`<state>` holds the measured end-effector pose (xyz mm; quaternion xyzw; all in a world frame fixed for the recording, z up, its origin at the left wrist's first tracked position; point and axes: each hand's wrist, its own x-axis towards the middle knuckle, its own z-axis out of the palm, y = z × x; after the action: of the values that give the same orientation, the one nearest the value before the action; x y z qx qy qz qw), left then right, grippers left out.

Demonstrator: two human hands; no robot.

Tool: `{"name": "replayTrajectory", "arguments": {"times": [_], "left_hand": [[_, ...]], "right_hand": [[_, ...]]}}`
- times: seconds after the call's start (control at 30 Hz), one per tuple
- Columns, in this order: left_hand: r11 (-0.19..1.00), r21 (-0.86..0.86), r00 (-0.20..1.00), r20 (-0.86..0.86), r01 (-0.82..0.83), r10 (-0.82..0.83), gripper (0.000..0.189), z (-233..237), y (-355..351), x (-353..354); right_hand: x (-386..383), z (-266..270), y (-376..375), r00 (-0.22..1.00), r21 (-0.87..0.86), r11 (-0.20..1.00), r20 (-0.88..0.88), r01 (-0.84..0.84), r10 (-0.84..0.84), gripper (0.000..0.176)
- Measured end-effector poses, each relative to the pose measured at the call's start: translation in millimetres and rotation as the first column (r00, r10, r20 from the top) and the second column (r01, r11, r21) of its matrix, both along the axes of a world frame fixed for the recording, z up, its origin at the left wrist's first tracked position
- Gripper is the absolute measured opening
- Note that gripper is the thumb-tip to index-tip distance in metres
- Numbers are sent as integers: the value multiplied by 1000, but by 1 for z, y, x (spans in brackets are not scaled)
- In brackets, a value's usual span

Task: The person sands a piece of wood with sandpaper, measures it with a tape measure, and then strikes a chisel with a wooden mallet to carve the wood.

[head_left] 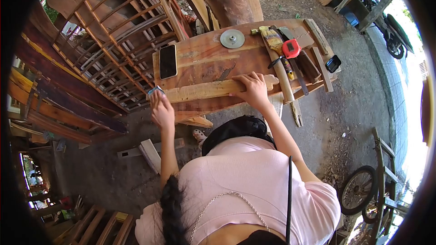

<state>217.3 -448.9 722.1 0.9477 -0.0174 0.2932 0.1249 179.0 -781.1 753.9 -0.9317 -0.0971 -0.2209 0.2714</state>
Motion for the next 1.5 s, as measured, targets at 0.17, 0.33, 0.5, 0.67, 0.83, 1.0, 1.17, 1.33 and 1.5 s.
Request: {"name": "replayTrajectory", "arguments": {"times": [0.17,0.33,0.5,0.67,0.83,1.0,1.17,1.33,1.5], "left_hand": [[946,-230,955,-139,227,-263,48,6,-104,-29],[920,-204,929,-98,334,-358,42,8,-102,-31],[991,-129,990,-132,33,-50,44,10,-12,1],[963,-231,960,-210,136,-186,49,16,-99,-25],[863,-167,870,-45,478,-490,43,12,-121,-43],[985,-116,989,-57,128,-135,40,8,-24,-18],[987,-114,992,-55,109,-116,41,4,-76,-33],[885,-148,893,-26,440,-449,39,12,-121,-47],[986,-122,987,-95,115,-127,39,12,-39,-24]], "right_hand": [[0,1,1,1000,13,1000,3,-10,10,54],[-1,4,1,1000,-8,1000,-14,0,0,53],[-2,1,0,1000,20,1000,-14,-7,7,52],[-1,2,0,1000,2,1000,4,-9,9,54],[-1,4,1,1000,-10,1000,12,-9,9,54],[-2,4,2,1000,-14,1000,12,-8,8,55],[-2,3,1,1000,-15,1000,4,-1,1,54],[-3,2,1,1000,-23,1000,-10,-8,8,54],[-2,3,1,1000,-31,999,-5,-6,6,54]]}}
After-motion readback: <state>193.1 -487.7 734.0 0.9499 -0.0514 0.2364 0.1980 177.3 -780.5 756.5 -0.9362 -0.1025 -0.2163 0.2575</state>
